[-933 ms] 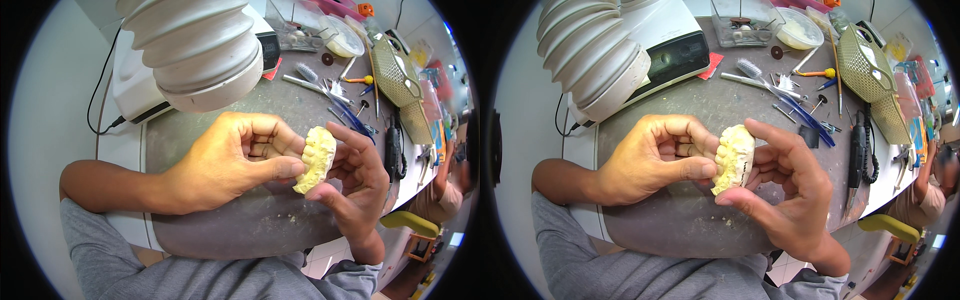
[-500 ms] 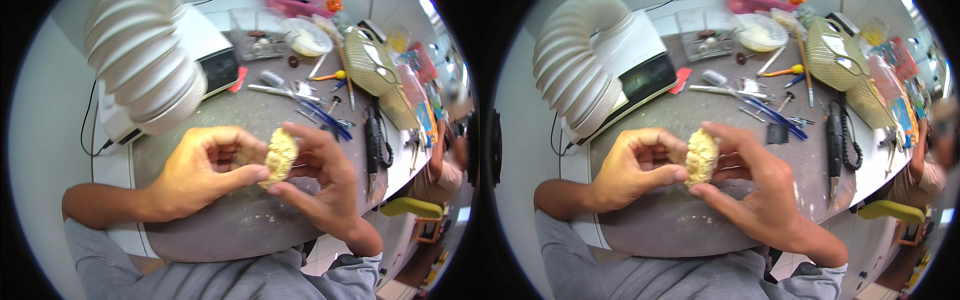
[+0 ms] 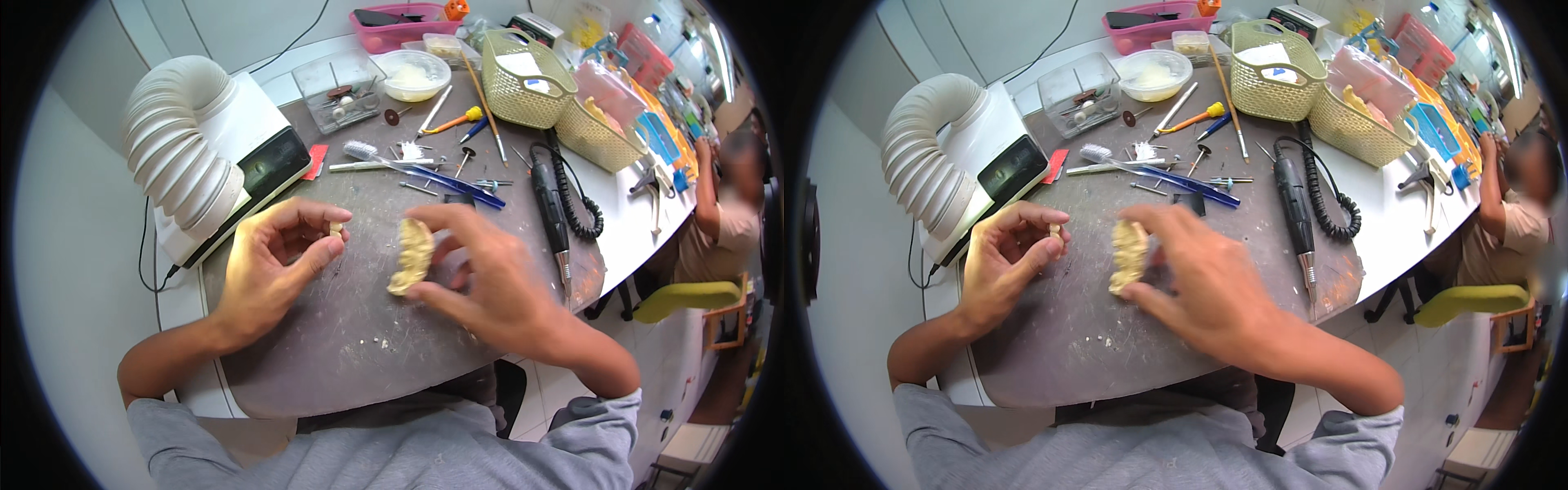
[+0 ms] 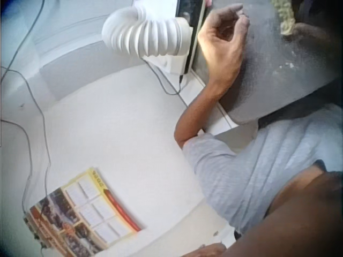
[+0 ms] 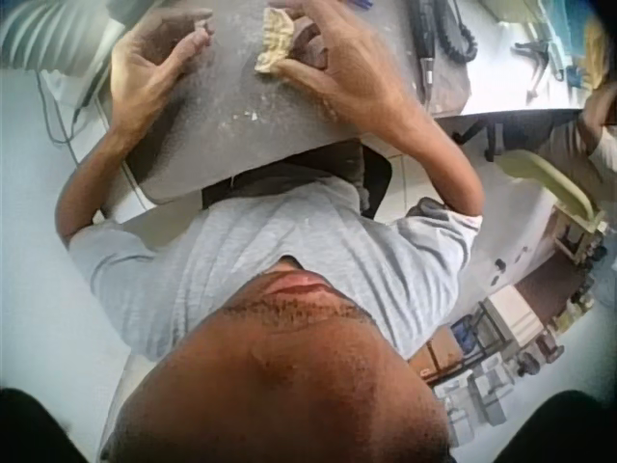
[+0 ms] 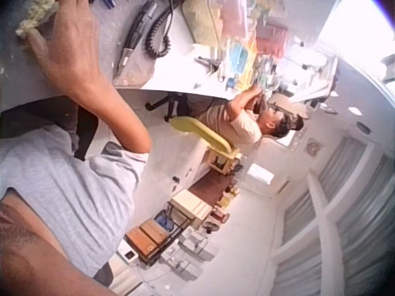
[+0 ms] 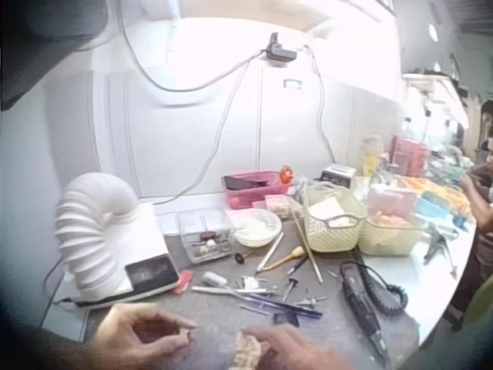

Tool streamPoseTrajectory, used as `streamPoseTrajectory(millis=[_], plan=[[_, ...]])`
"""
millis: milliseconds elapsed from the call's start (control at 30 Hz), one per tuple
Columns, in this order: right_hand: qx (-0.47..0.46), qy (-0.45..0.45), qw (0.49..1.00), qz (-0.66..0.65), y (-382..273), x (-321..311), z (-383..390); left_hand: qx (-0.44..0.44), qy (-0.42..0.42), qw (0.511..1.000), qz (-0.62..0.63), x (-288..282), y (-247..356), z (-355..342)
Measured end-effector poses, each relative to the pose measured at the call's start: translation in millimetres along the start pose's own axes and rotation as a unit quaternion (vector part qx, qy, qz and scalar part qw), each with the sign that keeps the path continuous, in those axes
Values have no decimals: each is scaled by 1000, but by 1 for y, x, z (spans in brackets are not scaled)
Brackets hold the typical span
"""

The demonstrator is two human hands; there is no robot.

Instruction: The person uses a rotary tool to polish and refine the surface of a dental prosthetic, turning it over to work on different sides before picking up a plaster model of teeth.

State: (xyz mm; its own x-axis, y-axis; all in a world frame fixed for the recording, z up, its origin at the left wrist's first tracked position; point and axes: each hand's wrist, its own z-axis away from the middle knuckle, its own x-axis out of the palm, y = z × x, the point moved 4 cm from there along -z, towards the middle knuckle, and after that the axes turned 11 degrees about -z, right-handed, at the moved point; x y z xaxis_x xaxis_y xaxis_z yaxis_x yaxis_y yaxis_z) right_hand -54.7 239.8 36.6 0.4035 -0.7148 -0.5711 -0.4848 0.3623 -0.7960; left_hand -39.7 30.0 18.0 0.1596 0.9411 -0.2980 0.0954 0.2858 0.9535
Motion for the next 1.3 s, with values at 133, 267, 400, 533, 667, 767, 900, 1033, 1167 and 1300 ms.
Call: streamPoseTrajectory(millis=[133, 267, 400, 533, 667, 767, 900, 1033, 1167, 1300], plan=[[-104, 65, 943, 310, 10, -55, 26, 59, 20, 972, -227, -13, 5, -4], [-68, -64, 892, 442, 17, -88, 49, 155, 93, 873, -453, -16, 4, 1], [-106, -76, 869, 478, 27, -90, 60, 183, 127, 837, -500, -9, 2, 2], [-199, -63, 853, 479, 27, -99, 56, 250, 145, 835, -468, 8, 20, 18], [-235, 25, 920, 313, 9, -109, 61, 316, 38, 887, -334, 58, 28, 26], [-220, 88, 958, 159, -6, -108, 68, 326, -29, 918, -223, 101, 35, 20], [-179, 48, 983, 1, -15, -105, 71, 373, 43, 917, -133, 138, 55, 9], [-130, 4, 972, -194, -18, -97, 74, 358, -59, 932, -4, 159, 62, 3], [-69, -45, 962, -259, -9, -90, 69, 348, -114, 929, 48, 163, 52, 0], [-38, -75, 947, -310, 4, -87, 69, 295, -123, 944, 85, 172, 41, -7]])
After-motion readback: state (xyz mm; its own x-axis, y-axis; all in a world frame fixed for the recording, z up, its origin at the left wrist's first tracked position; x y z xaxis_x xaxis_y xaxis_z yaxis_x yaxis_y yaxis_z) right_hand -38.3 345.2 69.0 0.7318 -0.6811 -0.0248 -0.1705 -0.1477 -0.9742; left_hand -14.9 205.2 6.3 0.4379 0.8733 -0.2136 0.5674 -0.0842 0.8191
